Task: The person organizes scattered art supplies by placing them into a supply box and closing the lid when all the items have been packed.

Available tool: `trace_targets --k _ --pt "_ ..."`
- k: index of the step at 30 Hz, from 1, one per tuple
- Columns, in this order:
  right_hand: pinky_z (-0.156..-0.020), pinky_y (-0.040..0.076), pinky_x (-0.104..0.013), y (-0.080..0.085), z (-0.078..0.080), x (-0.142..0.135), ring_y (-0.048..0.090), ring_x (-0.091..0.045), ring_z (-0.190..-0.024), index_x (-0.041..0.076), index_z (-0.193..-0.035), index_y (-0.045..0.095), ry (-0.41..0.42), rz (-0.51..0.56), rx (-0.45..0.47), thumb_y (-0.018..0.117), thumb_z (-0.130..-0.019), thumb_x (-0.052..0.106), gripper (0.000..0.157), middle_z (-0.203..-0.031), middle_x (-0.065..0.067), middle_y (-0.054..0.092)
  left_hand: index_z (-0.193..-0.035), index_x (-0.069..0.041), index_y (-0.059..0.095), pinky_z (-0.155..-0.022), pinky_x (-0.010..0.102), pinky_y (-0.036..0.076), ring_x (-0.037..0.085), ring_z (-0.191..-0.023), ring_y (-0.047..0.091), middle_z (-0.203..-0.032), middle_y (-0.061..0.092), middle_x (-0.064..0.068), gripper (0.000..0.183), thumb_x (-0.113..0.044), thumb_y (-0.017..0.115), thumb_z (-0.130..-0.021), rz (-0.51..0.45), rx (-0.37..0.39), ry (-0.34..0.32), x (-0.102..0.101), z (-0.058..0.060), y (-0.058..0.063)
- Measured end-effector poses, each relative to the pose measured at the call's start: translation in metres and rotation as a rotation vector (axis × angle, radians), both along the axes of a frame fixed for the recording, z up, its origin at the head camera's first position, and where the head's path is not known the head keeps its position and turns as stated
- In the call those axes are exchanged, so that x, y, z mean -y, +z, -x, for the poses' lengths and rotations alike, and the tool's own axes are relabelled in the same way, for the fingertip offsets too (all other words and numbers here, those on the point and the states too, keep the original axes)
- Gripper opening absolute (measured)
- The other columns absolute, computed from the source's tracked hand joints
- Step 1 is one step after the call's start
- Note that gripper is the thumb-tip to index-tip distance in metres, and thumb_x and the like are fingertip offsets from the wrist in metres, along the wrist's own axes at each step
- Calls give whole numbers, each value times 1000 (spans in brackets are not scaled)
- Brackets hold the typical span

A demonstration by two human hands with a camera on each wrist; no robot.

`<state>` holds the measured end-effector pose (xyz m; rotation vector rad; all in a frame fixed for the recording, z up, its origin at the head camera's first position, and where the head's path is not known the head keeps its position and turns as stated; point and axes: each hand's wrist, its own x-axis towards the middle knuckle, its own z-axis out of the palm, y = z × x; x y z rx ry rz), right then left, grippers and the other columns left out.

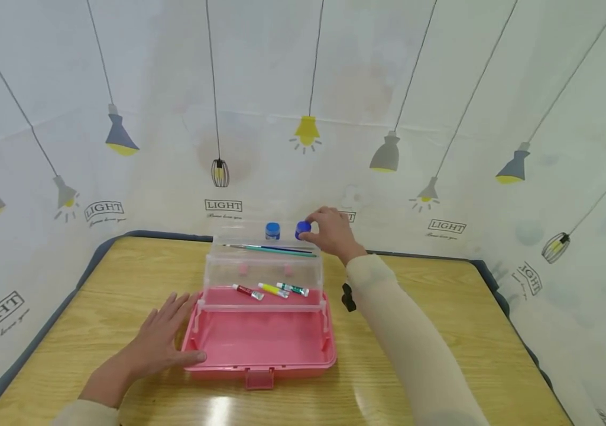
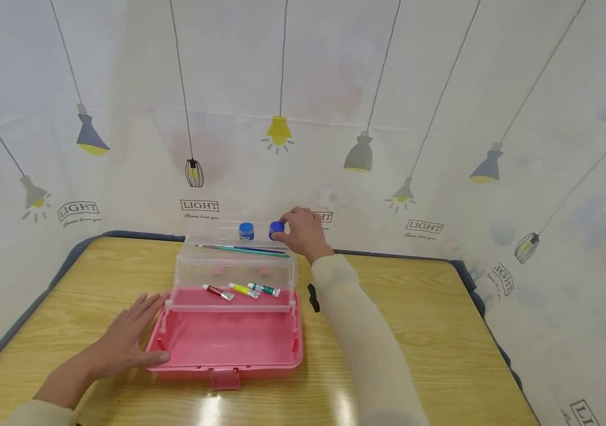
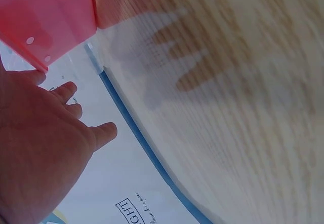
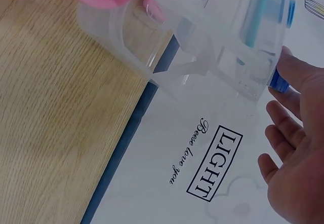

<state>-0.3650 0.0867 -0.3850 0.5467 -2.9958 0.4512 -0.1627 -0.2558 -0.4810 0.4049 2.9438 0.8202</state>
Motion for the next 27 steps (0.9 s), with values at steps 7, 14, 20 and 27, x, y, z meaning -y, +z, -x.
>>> trace_targets --k 7,14,20,27 --pt "-113 32 -51 -4 3 -1 46 -25 -128 16 -125 65 -1 -5 9 70 -88 43 46 -129 -6 60 -157 -24 17 -113 73 5 47 -149 6 -161 20 20 108 -64 73 -73 -7 30 13 0 1 -1" --pt "-111 34 -51 -5 3 1 48 -26 -126 19 -129 63 -11 -11 28 68 -89 45 48 -128 -6 60 -157 -23 17 -113 73 5 48 -148 5 -161 20 20 108 -63 73 -73 -14 34 18 1 0 -1" --pt "-111 33 -53 -3 1 3 46 -28 -127 21 -131 62 -27 -20 44 68 -89 44 48 -131 -8 59 -157 -23 18 -113 73 5 48 -148 6 -161 20 21 107 -62 73 -74 -18 34 18 0 -1 2" --pt "-112 33 -54 -1 0 -2 45 -29 -131 21 -133 61 -16 -38 52 65 -91 46 49 -135 -8 58 -157 -23 18 -113 73 5 48 -148 5 -161 20 21 106 -61 73 -74 -18 42 19 -1 -2 2"
